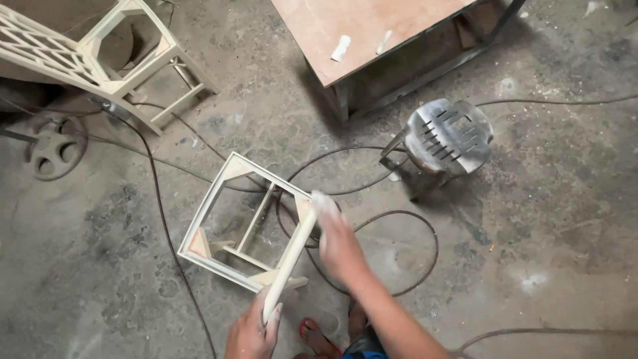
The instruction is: The person sands the frame of a white chair using a sanding block. They work on the legs, seat frame, and backrest, repositioning the chair to access different areas.
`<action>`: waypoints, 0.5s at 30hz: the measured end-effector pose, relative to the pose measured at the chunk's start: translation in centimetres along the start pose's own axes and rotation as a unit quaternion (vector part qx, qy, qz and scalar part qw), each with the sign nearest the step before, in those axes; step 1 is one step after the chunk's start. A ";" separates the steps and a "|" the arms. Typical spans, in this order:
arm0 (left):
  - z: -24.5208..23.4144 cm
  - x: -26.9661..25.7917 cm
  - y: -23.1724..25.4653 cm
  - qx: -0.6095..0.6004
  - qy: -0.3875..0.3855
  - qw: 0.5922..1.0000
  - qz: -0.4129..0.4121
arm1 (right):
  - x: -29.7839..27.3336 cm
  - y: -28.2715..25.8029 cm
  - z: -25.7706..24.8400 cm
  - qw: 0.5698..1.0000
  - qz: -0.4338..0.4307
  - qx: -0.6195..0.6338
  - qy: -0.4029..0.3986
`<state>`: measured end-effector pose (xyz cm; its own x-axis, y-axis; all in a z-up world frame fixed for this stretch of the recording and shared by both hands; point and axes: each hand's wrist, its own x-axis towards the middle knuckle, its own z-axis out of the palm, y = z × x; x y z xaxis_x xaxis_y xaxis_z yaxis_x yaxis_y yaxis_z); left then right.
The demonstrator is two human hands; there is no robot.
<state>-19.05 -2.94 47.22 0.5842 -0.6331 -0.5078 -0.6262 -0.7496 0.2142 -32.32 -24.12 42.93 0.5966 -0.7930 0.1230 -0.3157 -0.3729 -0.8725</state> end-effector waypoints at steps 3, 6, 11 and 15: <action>2.0 0.7 -1.8 0.001 0.029 1.000 0.002 | -1.3 0.2 0.8 1.000 0.023 -0.010 0.008; 1.9 1.0 -1.9 0.024 0.006 1.000 -0.010 | 2.2 3.3 1.6 0.991 0.067 0.109 0.030; 2.0 0.7 -1.5 0.025 0.020 0.999 -0.006 | -2.3 0.0 2.2 0.998 0.048 0.007 0.047; 0.5 -0.3 0.0 0.030 0.004 0.999 -0.018 | 1.6 4.3 2.9 0.989 0.122 0.073 0.040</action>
<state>-19.42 -2.65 46.93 0.6108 -0.6075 -0.5079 -0.6342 -0.7593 0.1455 -30.60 -25.62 38.02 0.4533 -0.8889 -0.0663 -0.3298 -0.0981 -0.9389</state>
